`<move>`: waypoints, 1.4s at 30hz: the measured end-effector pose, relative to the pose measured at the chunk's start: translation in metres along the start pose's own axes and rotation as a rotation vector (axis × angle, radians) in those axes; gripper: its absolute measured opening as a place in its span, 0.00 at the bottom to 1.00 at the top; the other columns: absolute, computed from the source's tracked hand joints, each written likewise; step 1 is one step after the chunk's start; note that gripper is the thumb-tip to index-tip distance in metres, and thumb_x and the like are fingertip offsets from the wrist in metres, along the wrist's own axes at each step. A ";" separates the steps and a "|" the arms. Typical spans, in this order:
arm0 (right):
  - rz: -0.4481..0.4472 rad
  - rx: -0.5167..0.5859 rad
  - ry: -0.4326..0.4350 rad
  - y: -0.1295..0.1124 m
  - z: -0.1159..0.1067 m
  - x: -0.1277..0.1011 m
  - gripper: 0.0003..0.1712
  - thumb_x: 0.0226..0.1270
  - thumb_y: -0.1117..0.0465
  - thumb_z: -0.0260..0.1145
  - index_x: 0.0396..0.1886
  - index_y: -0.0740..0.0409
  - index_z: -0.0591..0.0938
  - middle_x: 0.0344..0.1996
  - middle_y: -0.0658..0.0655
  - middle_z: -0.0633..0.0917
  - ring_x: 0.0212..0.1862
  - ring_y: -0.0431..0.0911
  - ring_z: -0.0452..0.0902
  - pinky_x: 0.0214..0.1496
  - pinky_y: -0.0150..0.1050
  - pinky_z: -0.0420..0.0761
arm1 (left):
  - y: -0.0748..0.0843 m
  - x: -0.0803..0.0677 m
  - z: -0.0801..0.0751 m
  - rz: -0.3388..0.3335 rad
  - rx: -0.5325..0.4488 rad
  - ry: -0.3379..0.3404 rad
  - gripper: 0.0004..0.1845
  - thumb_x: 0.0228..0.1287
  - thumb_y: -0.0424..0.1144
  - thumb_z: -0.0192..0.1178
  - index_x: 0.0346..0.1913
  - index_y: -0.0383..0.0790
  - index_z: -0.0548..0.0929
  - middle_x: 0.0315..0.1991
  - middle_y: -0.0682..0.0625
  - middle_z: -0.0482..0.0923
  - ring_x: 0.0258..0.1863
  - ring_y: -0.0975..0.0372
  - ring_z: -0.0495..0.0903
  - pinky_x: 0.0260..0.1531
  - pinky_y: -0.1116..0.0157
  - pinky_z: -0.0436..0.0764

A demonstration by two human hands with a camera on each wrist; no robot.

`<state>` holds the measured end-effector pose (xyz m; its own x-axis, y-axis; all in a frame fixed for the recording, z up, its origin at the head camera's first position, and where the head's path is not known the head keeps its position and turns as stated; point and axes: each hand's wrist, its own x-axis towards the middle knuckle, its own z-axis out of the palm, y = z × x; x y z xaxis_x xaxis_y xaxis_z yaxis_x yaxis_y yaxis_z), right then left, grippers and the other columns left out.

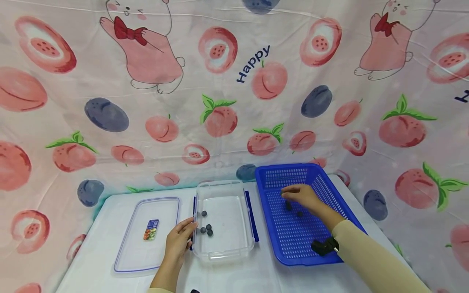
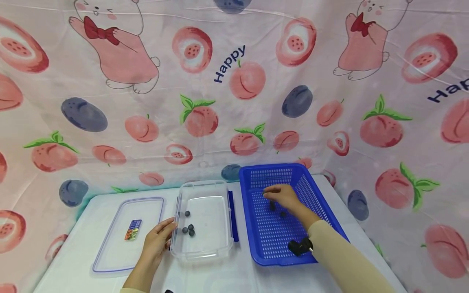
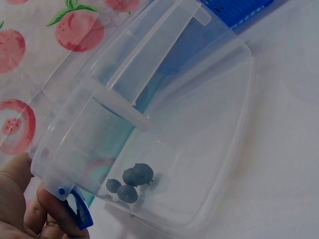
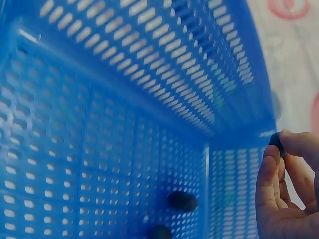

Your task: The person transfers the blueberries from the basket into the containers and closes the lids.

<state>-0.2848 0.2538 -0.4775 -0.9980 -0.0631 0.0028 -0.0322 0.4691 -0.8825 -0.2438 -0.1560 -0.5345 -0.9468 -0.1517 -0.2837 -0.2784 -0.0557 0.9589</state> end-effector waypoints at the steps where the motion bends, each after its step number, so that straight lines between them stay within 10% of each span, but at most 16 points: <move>1: -0.005 -0.005 -0.005 -0.003 0.001 -0.002 0.23 0.67 0.58 0.68 0.56 0.70 0.81 0.49 0.65 0.85 0.50 0.56 0.83 0.57 0.53 0.79 | 0.000 0.000 0.000 0.001 0.001 -0.001 0.27 0.63 0.44 0.67 0.62 0.36 0.77 0.32 0.63 0.79 0.33 0.67 0.72 0.23 0.74 0.73; 23: -0.024 0.038 -0.083 -0.041 0.021 -0.023 0.20 0.66 0.58 0.68 0.54 0.64 0.83 0.46 0.61 0.86 0.42 0.47 0.79 0.41 0.38 0.78 | 0.001 -0.005 0.000 0.015 0.008 0.006 0.27 0.63 0.44 0.68 0.62 0.35 0.78 0.32 0.63 0.80 0.33 0.68 0.73 0.23 0.74 0.73; 42: 0.000 0.038 -0.121 -0.047 0.044 -0.037 0.20 0.65 0.56 0.70 0.52 0.64 0.84 0.40 0.56 0.85 0.43 0.46 0.81 0.56 0.51 0.80 | -0.001 -0.005 0.001 0.018 0.004 0.003 0.28 0.61 0.45 0.68 0.62 0.35 0.78 0.32 0.64 0.80 0.33 0.68 0.73 0.23 0.74 0.73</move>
<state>-0.2436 0.1954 -0.4569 -0.9841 -0.1698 -0.0524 -0.0273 0.4357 -0.8997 -0.2386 -0.1540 -0.5341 -0.9512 -0.1552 -0.2667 -0.2622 -0.0492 0.9638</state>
